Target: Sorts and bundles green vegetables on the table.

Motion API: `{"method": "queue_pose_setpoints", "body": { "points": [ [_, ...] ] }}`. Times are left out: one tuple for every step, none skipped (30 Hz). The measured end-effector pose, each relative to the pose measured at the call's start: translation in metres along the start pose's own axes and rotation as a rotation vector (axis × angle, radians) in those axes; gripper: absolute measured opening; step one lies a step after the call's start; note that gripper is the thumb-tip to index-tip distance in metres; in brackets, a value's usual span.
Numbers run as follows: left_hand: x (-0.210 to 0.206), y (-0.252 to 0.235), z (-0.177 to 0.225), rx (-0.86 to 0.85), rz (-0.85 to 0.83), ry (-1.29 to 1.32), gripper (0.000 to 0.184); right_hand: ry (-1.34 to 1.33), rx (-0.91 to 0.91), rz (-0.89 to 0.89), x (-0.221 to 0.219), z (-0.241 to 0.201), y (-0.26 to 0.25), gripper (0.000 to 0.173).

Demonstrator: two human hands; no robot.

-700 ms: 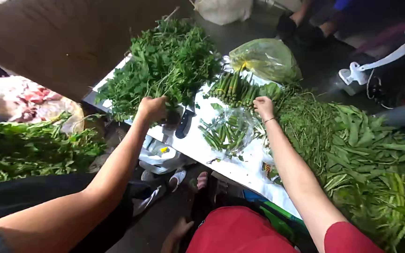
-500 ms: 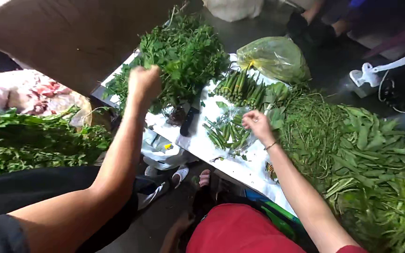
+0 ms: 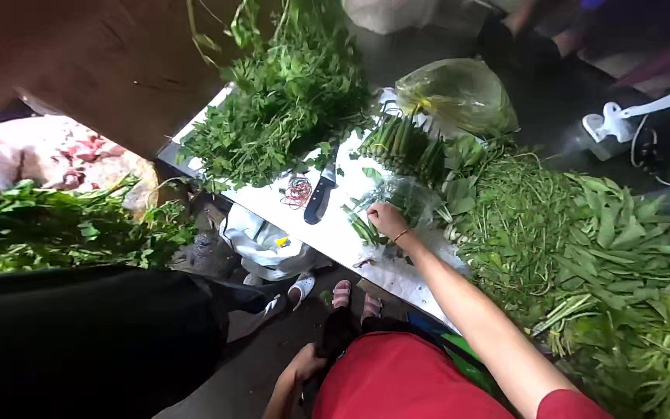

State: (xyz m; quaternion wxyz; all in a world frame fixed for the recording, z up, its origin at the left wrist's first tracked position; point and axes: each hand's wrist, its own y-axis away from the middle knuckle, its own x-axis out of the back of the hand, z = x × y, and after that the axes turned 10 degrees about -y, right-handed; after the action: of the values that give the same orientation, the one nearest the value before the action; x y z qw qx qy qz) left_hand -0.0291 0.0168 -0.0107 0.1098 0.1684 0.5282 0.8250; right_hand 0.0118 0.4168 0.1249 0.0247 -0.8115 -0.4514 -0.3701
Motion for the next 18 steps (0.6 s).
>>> {"method": "queue_pose_setpoints", "body": {
  "points": [
    [-0.002,-0.003,0.0,0.012,0.022,0.013,0.035,0.015,0.019,-0.002,-0.001,0.004,-0.004,0.02],
    [-0.002,-0.006,-0.001,0.017,0.043,0.014,0.034,0.034,0.038,-0.015,-0.002,0.006,-0.007,0.02],
    [0.0,-0.007,-0.002,0.022,0.069,0.007,0.034,0.062,0.05,-0.035,-0.005,0.006,-0.01,0.022],
    [0.004,-0.006,-0.004,0.026,0.1,0.002,0.035,0.092,0.04,-0.058,-0.009,0.002,-0.014,0.023],
    [0.012,-0.005,-0.006,0.029,0.137,0.005,0.036,0.119,0.005,-0.082,-0.014,-0.003,-0.017,0.025],
    [0.019,-0.002,-0.007,0.033,0.168,0.013,0.036,0.147,-0.043,-0.092,-0.02,-0.009,-0.02,0.028],
    [0.024,0.0,-0.006,0.037,0.184,0.016,0.035,0.172,-0.088,-0.092,-0.025,-0.014,-0.02,0.03],
    [0.028,0.001,-0.004,0.039,0.191,0.001,0.035,0.191,-0.127,-0.093,-0.03,-0.019,-0.018,0.032],
    [0.032,0.002,-0.003,0.034,0.198,-0.033,0.034,0.202,-0.152,-0.094,-0.032,-0.023,-0.017,0.034],
    [0.04,0.002,-0.001,0.024,0.214,-0.081,0.033,0.199,-0.168,-0.096,-0.032,-0.027,-0.016,0.034],
    [0.051,0.004,0.002,0.012,0.243,-0.128,0.032,0.192,-0.19,-0.108,-0.028,-0.032,-0.015,0.035],
    [0.067,0.009,0.007,-0.007,0.279,-0.153,0.031,0.18,-0.209,-0.13,-0.024,-0.034,-0.013,0.037],
    [0.084,0.016,0.015,-0.042,0.323,-0.163,0.032,0.168,-0.227,-0.152,-0.019,-0.033,-0.016,0.04],
    [0.102,0.026,0.028,-0.093,0.376,-0.163,0.033,0.164,-0.242,-0.164,-0.015,-0.028,-0.021,0.042],
    [0.118,0.039,0.047,-0.159,0.438,-0.154,0.034,0.154,-0.245,-0.162,-0.01,-0.023,-0.024,0.043],
    [0.132,0.053,0.069,-0.236,0.502,-0.141,0.035,0.129,-0.243,-0.159,-0.004,-0.02,-0.024,0.043],
    [0.141,0.066,0.093,-0.308,0.557,-0.129,0.036,0.096,-0.242,-0.156,0.005,-0.017,-0.021,0.043],
    [0.147,0.076,0.116,-0.382,0.603,-0.111,0.035,0.048,-0.244,-0.148,0.013,-0.013,-0.02,0.043]
  ]
}}
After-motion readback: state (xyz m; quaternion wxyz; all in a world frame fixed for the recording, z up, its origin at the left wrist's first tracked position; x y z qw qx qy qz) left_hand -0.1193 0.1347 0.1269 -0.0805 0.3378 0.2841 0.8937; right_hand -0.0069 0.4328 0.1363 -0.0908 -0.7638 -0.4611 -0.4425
